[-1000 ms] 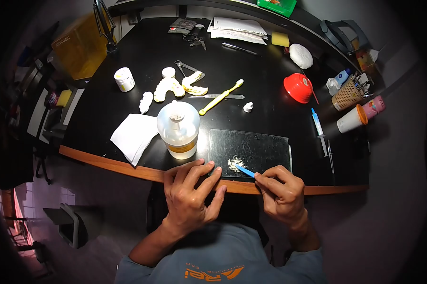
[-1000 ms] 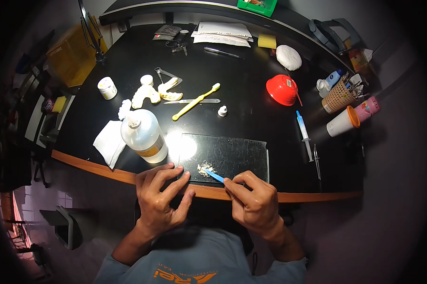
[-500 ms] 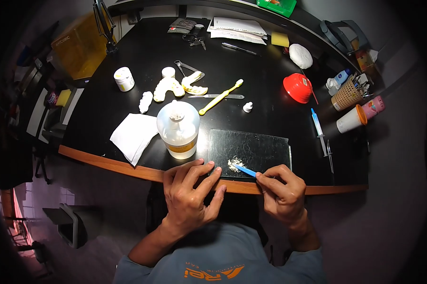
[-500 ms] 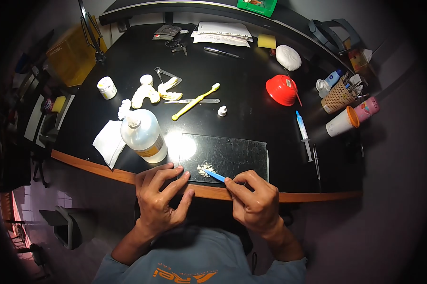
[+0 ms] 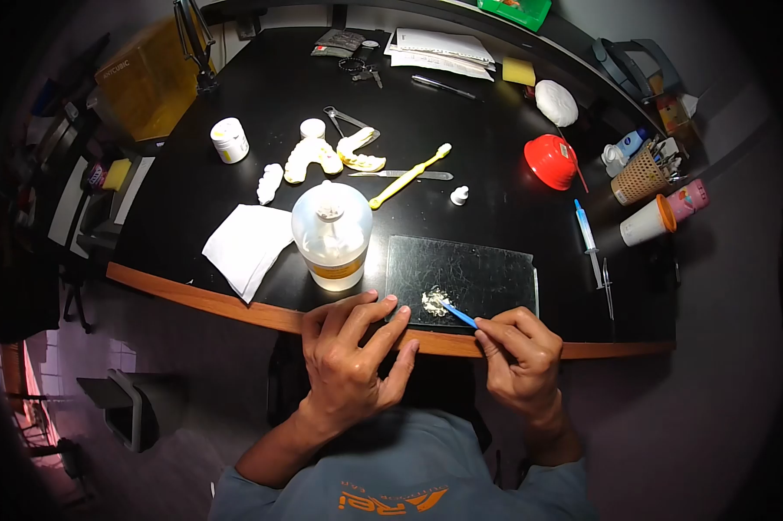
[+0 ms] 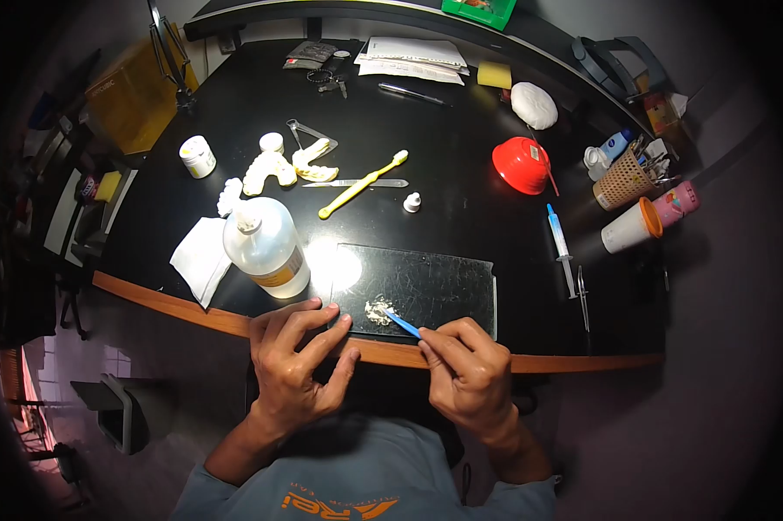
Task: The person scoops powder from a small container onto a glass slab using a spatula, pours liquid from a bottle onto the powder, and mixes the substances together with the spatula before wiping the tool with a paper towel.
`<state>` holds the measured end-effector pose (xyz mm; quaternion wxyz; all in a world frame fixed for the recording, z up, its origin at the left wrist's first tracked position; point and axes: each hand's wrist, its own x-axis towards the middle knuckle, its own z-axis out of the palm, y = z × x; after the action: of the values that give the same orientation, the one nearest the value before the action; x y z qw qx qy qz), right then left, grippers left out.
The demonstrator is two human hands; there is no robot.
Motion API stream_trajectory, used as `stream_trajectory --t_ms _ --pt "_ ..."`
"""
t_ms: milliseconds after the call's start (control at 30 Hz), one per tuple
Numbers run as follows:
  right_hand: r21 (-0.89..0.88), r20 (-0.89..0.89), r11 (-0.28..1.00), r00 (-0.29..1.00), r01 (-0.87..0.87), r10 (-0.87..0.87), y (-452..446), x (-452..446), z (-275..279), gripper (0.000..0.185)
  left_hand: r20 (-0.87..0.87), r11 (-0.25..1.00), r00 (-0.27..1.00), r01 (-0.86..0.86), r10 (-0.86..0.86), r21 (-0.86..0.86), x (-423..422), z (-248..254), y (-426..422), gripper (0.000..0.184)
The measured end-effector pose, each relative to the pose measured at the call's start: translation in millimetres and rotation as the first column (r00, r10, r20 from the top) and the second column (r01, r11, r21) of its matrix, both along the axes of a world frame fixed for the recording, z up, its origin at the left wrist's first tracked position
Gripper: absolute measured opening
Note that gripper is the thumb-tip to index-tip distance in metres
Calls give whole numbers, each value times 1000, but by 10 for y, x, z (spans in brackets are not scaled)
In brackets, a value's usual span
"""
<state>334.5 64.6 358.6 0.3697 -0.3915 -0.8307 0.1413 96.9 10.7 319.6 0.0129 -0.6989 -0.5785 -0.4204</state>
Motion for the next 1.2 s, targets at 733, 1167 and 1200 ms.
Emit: stream_trajectory --t_ms 733,1167,1200 --pt "97 97 994 995 -47 37 14 -3 16 25 9 1000 1000 4 -4 3 -12 -7 -3 34" --pt "85 94 995 995 -47 38 -1 -37 17 23 12 1000 1000 11 -11 -4 -10 -11 -4 35" --pt "107 111 993 993 -48 36 15 -25 28 24 14 1000 1000 13 -13 -7 -14 -9 -5 35"
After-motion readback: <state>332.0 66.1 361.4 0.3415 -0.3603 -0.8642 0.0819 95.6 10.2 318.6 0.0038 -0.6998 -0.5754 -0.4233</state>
